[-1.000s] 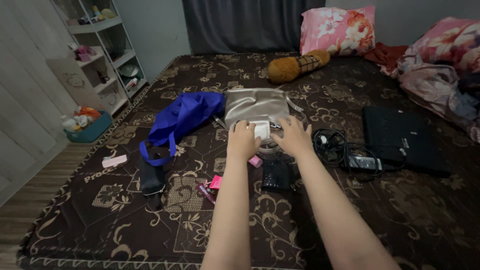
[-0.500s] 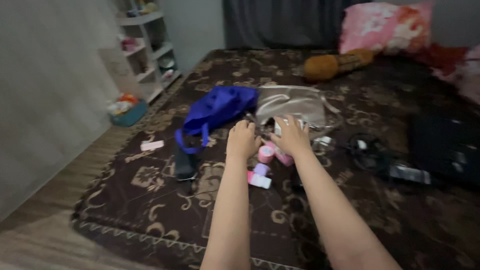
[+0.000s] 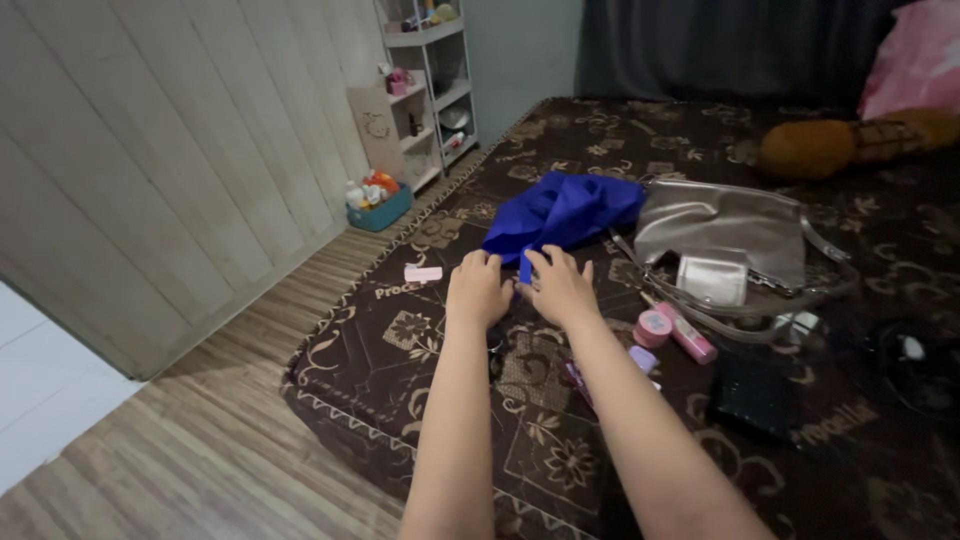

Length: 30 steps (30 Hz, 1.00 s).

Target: The person packs a blue tote bag with a laptop, charger, and other small items on a bed. They then place a wallet into a silver handbag. The packing is done by hand without tools.

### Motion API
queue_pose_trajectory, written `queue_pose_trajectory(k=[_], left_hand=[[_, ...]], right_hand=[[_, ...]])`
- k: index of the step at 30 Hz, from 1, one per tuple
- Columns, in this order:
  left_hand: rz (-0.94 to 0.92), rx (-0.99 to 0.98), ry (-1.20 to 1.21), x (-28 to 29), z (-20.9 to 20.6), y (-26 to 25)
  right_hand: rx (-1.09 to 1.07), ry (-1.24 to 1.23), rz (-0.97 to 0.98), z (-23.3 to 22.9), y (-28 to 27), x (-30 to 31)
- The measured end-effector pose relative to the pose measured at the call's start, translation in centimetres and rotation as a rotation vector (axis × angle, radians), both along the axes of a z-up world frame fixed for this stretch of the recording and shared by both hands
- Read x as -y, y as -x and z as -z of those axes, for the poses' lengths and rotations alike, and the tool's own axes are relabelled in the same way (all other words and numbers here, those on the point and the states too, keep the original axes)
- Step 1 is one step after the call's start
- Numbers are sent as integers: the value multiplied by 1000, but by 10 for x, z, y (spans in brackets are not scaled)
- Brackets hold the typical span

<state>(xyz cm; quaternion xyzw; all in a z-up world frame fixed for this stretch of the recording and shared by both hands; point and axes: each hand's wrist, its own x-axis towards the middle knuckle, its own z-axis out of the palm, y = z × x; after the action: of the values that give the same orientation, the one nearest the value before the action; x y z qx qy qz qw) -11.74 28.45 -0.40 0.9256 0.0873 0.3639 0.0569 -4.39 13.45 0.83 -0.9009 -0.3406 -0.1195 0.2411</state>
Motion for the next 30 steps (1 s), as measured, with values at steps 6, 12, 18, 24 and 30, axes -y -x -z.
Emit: queue_pose_trajectory(k=[6, 12, 18, 24, 30], left_hand=[[7, -129, 60, -5, 33, -24], [-24, -219, -13, -1, 60, -66], [-238, -588, -44, 1, 75, -72], [-328, -729, 68, 4, 78, -83], [-91, -340, 31, 20, 50, -92]], right_hand=[[5, 14, 17, 15, -7, -5], [-14, 52, 67, 27, -29, 6], [-65, 97, 87, 36, -44, 22], [-53, 109, 111, 33, -49, 35], [-49, 90, 102, 32, -45, 44]])
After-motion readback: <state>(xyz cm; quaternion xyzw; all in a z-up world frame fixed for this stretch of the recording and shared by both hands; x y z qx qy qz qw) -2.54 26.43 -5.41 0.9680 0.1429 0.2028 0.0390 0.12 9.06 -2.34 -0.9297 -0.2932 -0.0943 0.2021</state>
